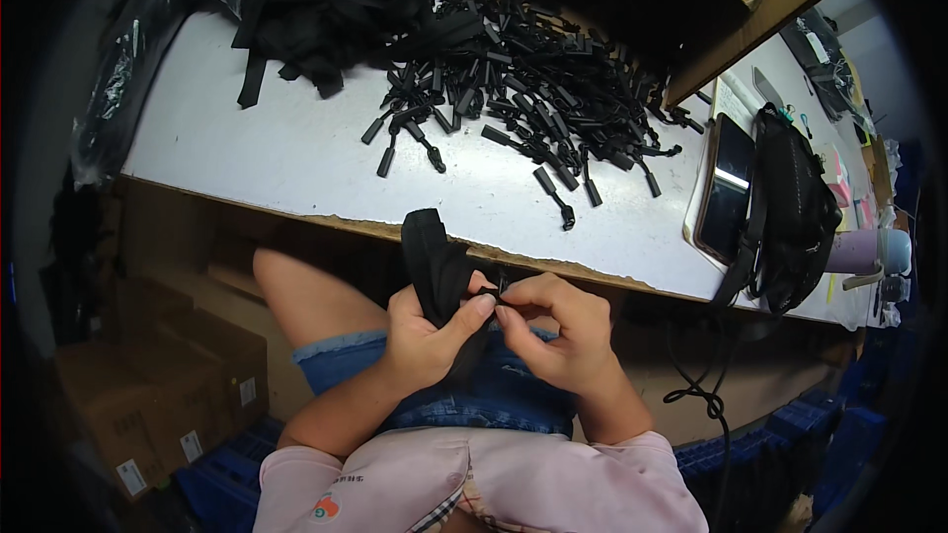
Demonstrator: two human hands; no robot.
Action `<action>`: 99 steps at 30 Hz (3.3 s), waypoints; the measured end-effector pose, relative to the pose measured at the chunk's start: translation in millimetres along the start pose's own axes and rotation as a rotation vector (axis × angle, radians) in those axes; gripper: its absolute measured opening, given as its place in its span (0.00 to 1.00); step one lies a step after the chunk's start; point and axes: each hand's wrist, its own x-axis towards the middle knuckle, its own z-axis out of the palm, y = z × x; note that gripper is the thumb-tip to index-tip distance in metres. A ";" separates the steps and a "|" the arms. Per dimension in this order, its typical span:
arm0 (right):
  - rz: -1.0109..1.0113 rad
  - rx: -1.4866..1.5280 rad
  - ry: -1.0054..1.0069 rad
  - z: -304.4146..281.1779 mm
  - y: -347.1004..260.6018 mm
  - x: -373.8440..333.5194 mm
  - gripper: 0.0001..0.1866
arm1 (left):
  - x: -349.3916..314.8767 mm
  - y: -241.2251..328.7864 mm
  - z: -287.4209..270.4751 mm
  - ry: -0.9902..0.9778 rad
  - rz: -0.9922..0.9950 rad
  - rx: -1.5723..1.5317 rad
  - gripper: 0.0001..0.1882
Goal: The person sits on the floor and assembles black fabric straps by inserting small black plastic clips into the ends of the straps. The person picks up a strap, selects a clip from a pile on the table, and pushes the clip into the strap's opening, repeating this process for multiple straps.
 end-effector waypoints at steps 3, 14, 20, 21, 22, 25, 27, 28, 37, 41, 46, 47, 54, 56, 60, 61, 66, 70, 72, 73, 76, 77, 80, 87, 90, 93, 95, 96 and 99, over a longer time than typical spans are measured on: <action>-0.112 -0.133 -0.060 1.0 4.9 -0.3 0.08 | -0.6 -2.7 -0.5 -0.004 -0.010 0.001 0.04; 0.168 0.197 0.281 7.4 7.5 -8.8 0.09 | -1.5 3.7 -2.8 -0.028 -0.022 0.086 0.06; -0.092 -0.018 0.137 6.3 5.2 -2.6 0.10 | 0.2 3.0 2.3 -0.017 0.061 0.126 0.07; -0.076 0.011 0.133 6.7 4.6 -2.8 0.11 | 0.0 3.3 -0.2 -0.033 0.061 0.159 0.07; -0.099 0.010 0.133 6.7 6.0 -2.8 0.11 | -0.1 3.4 -1.8 -0.049 0.061 0.190 0.07; -0.162 -0.056 0.100 4.5 9.4 -1.0 0.10 | 1.1 10.7 -1.5 -0.074 0.092 0.301 0.07; -0.198 -0.185 0.034 1.1 6.6 1.6 0.10 | -1.4 4.6 -1.5 -0.002 0.132 0.318 0.07; -0.218 -0.181 0.039 1.4 7.3 2.6 0.10 | -2.2 2.2 -0.7 0.031 0.151 0.325 0.07; 0.156 0.237 0.217 19.6 0.2 -10.5 0.06 | -4.3 12.0 5.1 0.073 0.041 -0.002 0.09; 0.117 0.302 0.179 22.9 5.0 -11.3 0.05 | -0.9 8.1 1.9 0.040 0.227 0.149 0.10; 0.414 0.863 0.028 14.3 7.6 -8.0 0.03 | -1.3 15.1 -4.9 -0.043 -0.007 -0.034 0.09; 0.439 0.924 -0.026 11.6 10.6 -7.7 0.03 | -1.4 16.4 -4.1 -0.033 -0.045 -0.039 0.09; 0.549 1.048 -0.091 8.4 11.4 -6.1 0.03 | -1.4 18.9 -0.9 -0.016 -0.130 -0.049 0.10; 0.554 1.061 -0.093 8.7 12.2 -6.3 0.03 | -1.1 18.0 -0.8 -0.022 -0.097 -0.049 0.09; 0.549 1.020 -0.034 10.7 11.2 -7.7 0.03 | -1.9 12.9 -3.2 -0.047 -0.032 -0.024 0.09; 0.472 0.883 0.020 14.1 9.9 -8.3 0.03 | -2.4 12.3 -3.4 -0.045 -0.021 -0.019 0.10; 0.114 0.320 0.027 19.1 12.4 -11.9 0.03 | -5.2 17.9 1.8 0.002 -0.013 0.052 0.09; 0.174 0.475 -0.009 20.5 16.6 -13.0 0.04 | -3.6 16.7 -0.1 -0.029 0.090 0.137 0.08; 0.294 0.609 -0.023 19.2 13.5 -13.5 0.04 | -2.1 18.7 -1.7 -0.065 0.093 0.136 0.09; 0.326 0.643 -0.018 19.2 12.3 -13.0 0.04 | -1.4 19.3 -2.3 -0.085 0.094 0.134 0.09; 0.275 0.582 0.011 20.3 12.7 -12.7 0.04 | -0.1 17.5 -6.5 -0.111 0.082 0.189 0.08; 0.158 0.452 0.029 21.1 17.3 -14.0 0.04 | 0.1 19.8 -7.3 -0.106 0.000 0.127 0.08; -0.130 0.115 0.098 21.6 17.4 -8.6 0.04 | -0.7 24.2 -7.5 -0.065 -0.131 0.004 0.08; -0.193 0.052 0.149 20.7 15.5 -11.0 0.08 | -7.9 8.3 -9.7 -0.052 0.005 0.127 0.07; 0.052 0.193 0.070 14.0 4.7 -8.5 0.07 | -6.4 8.8 -10.3 -0.068 0.048 0.206 0.07; -0.078 0.084 0.008 7.1 7.8 -1.1 0.09 | -7.3 5.2 -12.1 -0.082 0.054 0.280 0.07; -0.093 0.053 0.015 7.5 8.4 -2.2 0.09 | -7.3 3.0 -13.9 -0.091 0.047 0.314 0.07; -0.100 0.038 0.018 8.0 8.7 -2.9 0.09 | -6.1 3.4 -14.5 -0.101 0.040 0.325 0.06; -0.239 -0.072 0.122 15.9 12.9 -5.3 0.09 | -7.4 6.0 -11.1 -0.078 -0.104 0.201 0.06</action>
